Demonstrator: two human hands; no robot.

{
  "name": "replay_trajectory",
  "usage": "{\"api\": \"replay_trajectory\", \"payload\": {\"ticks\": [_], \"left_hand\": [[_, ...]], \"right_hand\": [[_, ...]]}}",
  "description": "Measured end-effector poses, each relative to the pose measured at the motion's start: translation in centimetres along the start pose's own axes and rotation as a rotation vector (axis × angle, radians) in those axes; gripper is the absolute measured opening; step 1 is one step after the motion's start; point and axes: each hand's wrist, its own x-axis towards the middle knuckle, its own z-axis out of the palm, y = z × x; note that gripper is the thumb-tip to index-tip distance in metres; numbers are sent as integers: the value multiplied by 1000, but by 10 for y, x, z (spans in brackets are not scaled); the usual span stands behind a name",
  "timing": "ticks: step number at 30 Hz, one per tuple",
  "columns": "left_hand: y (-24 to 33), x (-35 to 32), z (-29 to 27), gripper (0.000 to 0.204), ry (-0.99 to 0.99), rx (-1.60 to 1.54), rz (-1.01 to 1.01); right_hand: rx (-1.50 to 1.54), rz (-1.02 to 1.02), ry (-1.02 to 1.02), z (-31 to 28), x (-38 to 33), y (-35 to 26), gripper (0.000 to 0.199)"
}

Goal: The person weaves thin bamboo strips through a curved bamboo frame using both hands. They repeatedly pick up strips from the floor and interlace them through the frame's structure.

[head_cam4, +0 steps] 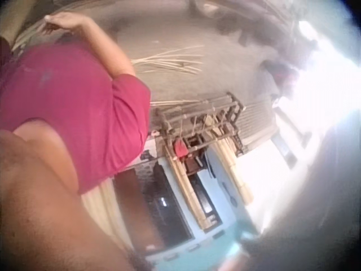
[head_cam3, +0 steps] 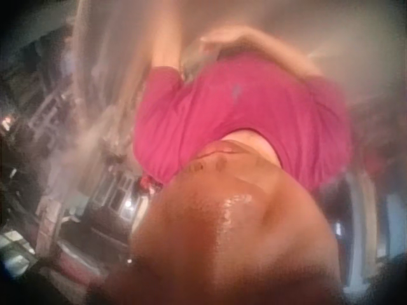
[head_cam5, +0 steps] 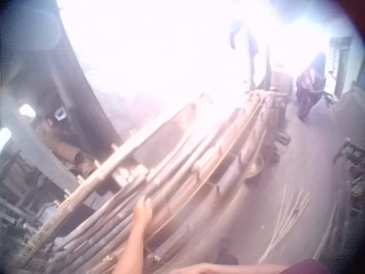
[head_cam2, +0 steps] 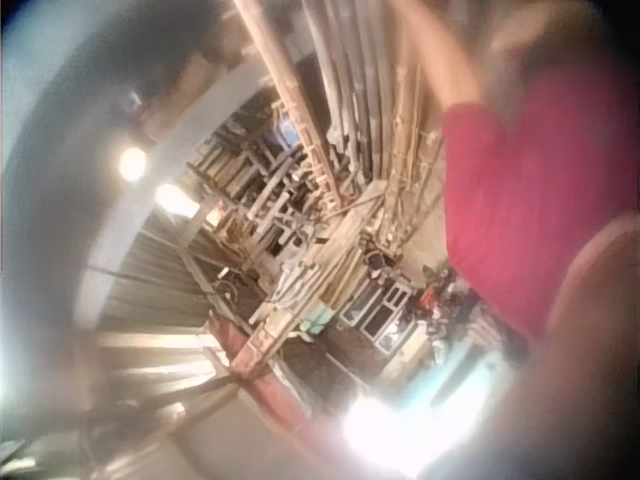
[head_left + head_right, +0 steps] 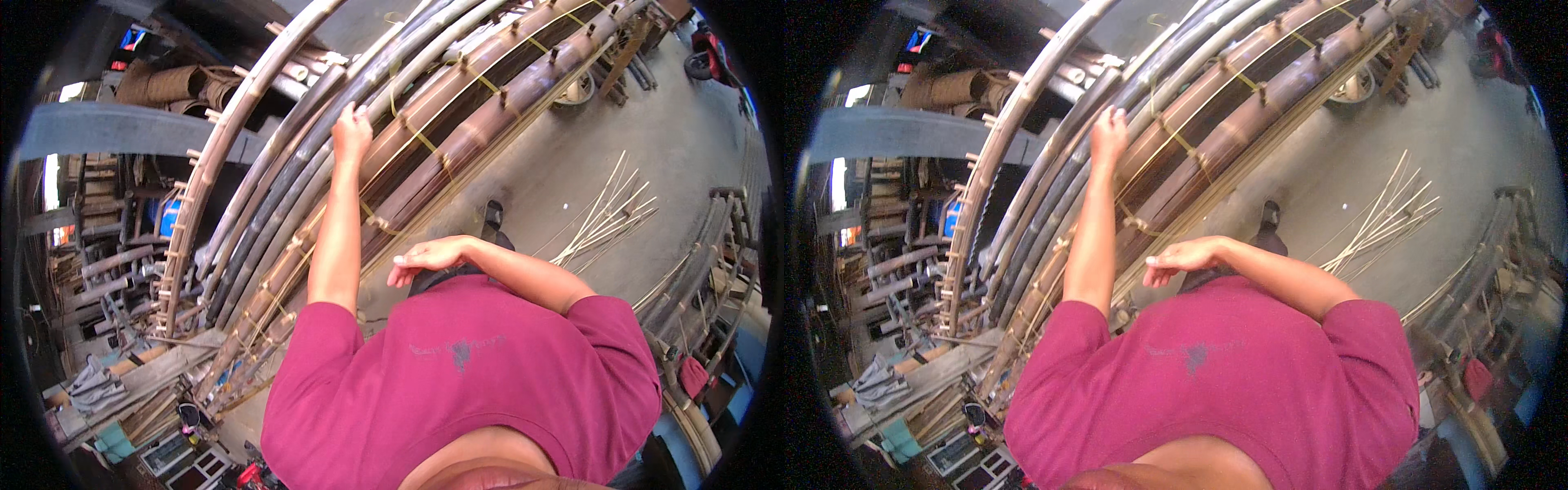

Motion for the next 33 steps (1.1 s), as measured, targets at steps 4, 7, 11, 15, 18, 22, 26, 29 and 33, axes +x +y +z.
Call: {"api": "replay_trajectory", "payload": {"ticks": [4,7,11,15,18,22,26,29,33], "left_hand": [[-9,-84,-107,34,-304,178,-309],[-36,-152,-105,40,-483,104,-90],[-38,-168,-71,30,-162,1,-138],[-48,-169,-70,37,-118,124,-112],[-18,-162,-84,36,-250,-37,-271],[-62,-173,-73,31,-229,-84,-278],[-27,-161,-85,25,-176,-61,-195],[-3,-122,-99,22,-18,-558,-23],[-36,-39,-89,27,98,-351,-162]], "right_hand": [[759,-134,756,22,31,19,45],[691,-957,1374,12,82,-7,30],[-515,-713,737,59,135,-101,31],[-1527,9,1017,-26,144,-147,58],[-1076,-142,696,-90,136,-132,55],[-650,-652,487,9,97,-139,46],[-1258,-321,502,-5,58,20,41],[-905,-124,553,24,61,-13,39],[-1223,-192,607,21,68,8,35]]}}
